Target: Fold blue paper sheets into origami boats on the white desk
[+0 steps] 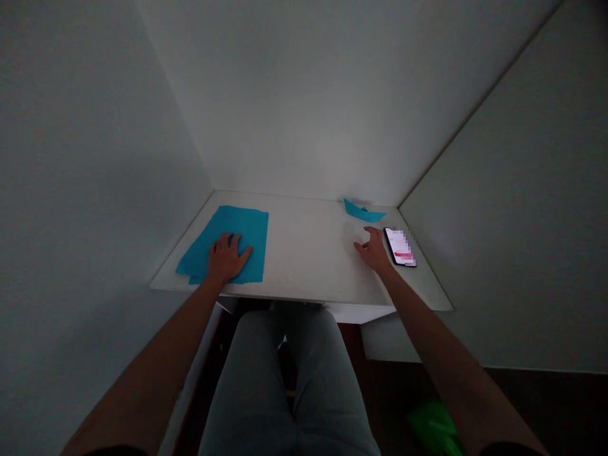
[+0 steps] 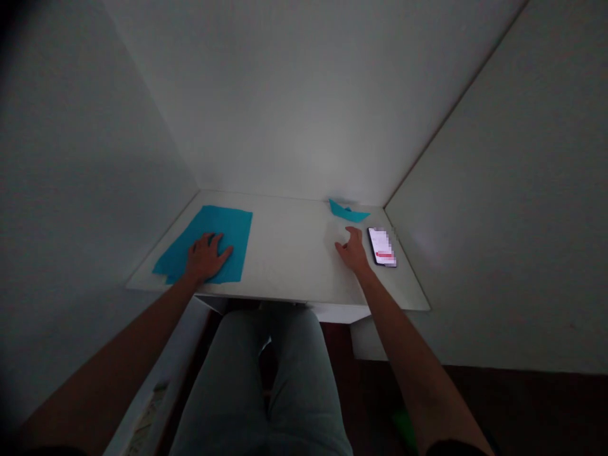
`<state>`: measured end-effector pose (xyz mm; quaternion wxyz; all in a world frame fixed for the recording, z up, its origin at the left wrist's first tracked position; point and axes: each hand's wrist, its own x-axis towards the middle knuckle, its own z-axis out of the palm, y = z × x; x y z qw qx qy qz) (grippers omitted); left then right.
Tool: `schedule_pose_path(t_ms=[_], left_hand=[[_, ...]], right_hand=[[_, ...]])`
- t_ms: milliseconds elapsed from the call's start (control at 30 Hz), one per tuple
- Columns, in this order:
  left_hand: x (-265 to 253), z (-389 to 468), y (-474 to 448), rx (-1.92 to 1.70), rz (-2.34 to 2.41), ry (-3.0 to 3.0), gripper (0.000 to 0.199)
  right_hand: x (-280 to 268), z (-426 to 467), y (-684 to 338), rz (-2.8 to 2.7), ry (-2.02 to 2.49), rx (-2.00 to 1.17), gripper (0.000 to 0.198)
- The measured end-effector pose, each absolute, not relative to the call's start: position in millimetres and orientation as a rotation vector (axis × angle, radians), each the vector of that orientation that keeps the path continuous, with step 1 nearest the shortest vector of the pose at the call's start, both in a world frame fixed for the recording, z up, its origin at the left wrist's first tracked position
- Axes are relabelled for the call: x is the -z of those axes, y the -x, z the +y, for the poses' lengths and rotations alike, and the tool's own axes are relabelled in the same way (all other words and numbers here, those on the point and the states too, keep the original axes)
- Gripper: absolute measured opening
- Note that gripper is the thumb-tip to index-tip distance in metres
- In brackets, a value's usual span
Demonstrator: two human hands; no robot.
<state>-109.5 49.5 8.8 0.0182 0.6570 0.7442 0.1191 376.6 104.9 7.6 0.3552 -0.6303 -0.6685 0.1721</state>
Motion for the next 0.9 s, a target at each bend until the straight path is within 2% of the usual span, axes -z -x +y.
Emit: schedule_pose_path(t_ms=[100, 300, 500, 700, 800, 900], left_hand=[[-6, 51, 111, -0.412, 2.313, -2.054, 0.070], [-6, 56, 120, -0.448, 2.298, -2.048, 0.066], [-6, 62, 128, -0.381, 2.305, -2.049, 0.068], [-9, 71, 132, -0.237, 2.307, -2.089, 0.069], [-21, 89, 104, -0.373, 2.297, -2.143, 0.066], [-24, 119, 38, -0.721, 1.996, -2.158, 0.053]], right_hand=[[-6, 140, -370, -1.786, 1.747, -0.262, 0.085], [7, 177, -360, -1.718, 1.828, -0.079, 0.087], [13, 197, -367, -1.657, 1.941, -0.055, 0.075], [19, 207, -371, -1.582, 1.909, 0.107, 0.076], [17, 207, -369, -1.662, 1.910, 0.107, 0.066], [13, 208, -369, -1.725, 1.916, 0.070, 0.038]])
